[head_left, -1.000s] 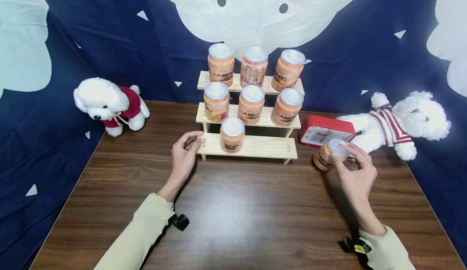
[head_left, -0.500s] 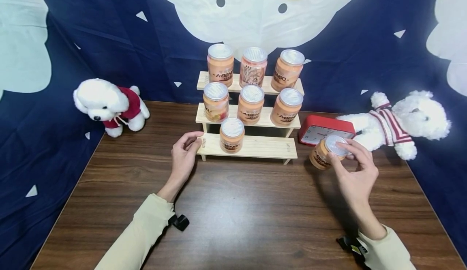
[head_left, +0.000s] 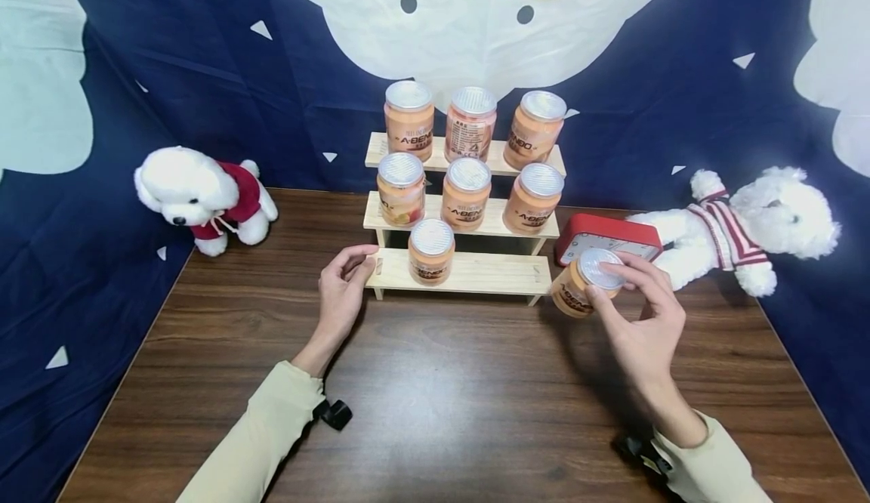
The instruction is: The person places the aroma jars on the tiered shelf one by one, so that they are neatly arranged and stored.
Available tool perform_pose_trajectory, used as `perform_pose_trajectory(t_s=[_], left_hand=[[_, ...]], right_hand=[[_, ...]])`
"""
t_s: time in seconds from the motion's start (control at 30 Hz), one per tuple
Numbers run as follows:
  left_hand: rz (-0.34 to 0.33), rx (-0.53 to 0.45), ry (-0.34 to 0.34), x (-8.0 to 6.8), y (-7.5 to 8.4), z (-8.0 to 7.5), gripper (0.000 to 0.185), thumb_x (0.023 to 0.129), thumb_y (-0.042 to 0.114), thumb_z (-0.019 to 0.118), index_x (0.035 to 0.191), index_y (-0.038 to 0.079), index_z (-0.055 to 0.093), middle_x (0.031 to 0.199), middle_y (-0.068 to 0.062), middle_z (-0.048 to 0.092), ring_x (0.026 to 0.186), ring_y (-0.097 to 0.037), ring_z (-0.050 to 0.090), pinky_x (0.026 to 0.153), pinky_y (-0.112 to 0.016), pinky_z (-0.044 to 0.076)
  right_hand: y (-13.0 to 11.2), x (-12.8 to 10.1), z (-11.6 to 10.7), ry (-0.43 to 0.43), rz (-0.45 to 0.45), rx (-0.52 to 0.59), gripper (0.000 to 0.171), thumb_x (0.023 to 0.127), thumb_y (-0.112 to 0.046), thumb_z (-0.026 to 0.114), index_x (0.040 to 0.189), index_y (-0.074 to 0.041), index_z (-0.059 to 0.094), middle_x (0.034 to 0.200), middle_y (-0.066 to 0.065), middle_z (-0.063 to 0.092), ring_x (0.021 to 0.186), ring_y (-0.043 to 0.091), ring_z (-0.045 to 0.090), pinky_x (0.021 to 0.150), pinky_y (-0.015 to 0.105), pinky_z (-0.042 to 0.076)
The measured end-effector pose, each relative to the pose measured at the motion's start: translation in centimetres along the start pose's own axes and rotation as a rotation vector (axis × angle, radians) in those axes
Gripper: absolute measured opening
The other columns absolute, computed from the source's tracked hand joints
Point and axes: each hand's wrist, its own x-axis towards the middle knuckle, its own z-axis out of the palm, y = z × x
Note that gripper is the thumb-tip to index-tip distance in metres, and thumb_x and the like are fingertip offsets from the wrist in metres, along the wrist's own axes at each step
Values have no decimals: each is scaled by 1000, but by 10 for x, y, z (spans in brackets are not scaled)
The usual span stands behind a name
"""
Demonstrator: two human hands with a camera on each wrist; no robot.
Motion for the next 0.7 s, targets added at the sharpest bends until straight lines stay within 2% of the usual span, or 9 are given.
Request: perform_pose_trajectory(t_s=[0.33, 0.6, 0.7], left_hand=[[-6, 9, 2, 0, 0, -1, 21, 106, -3, 67, 123, -6, 78, 125, -28, 77, 103, 1, 71, 93, -15, 56], [-13, 12, -3, 0, 1, 0, 21, 106, -2, 67, 124, -6, 77, 127, -26, 77, 108, -4, 73, 96, -16, 57], [-13, 16, 1, 0, 1, -1, 21, 106, -1, 68, 124, -5, 78, 126, -25, 77, 107, -4, 73, 95, -16, 57]], right_hand=[[-9, -1, 18, -73, -15, -12, 37, 71, 18, 87, 107, 12, 81, 125, 10, 78, 122, 17, 64, 94, 22, 46], [-13, -2, 33, -129, -44, 3, 37, 72, 17, 89, 108, 8, 83, 124, 26, 76, 122, 18, 65, 96, 24, 47], [-12, -3, 39, -150, -64, 3, 36, 74, 13, 91, 109, 6, 83, 126, 28, 76, 124, 20, 65, 102, 27, 45]])
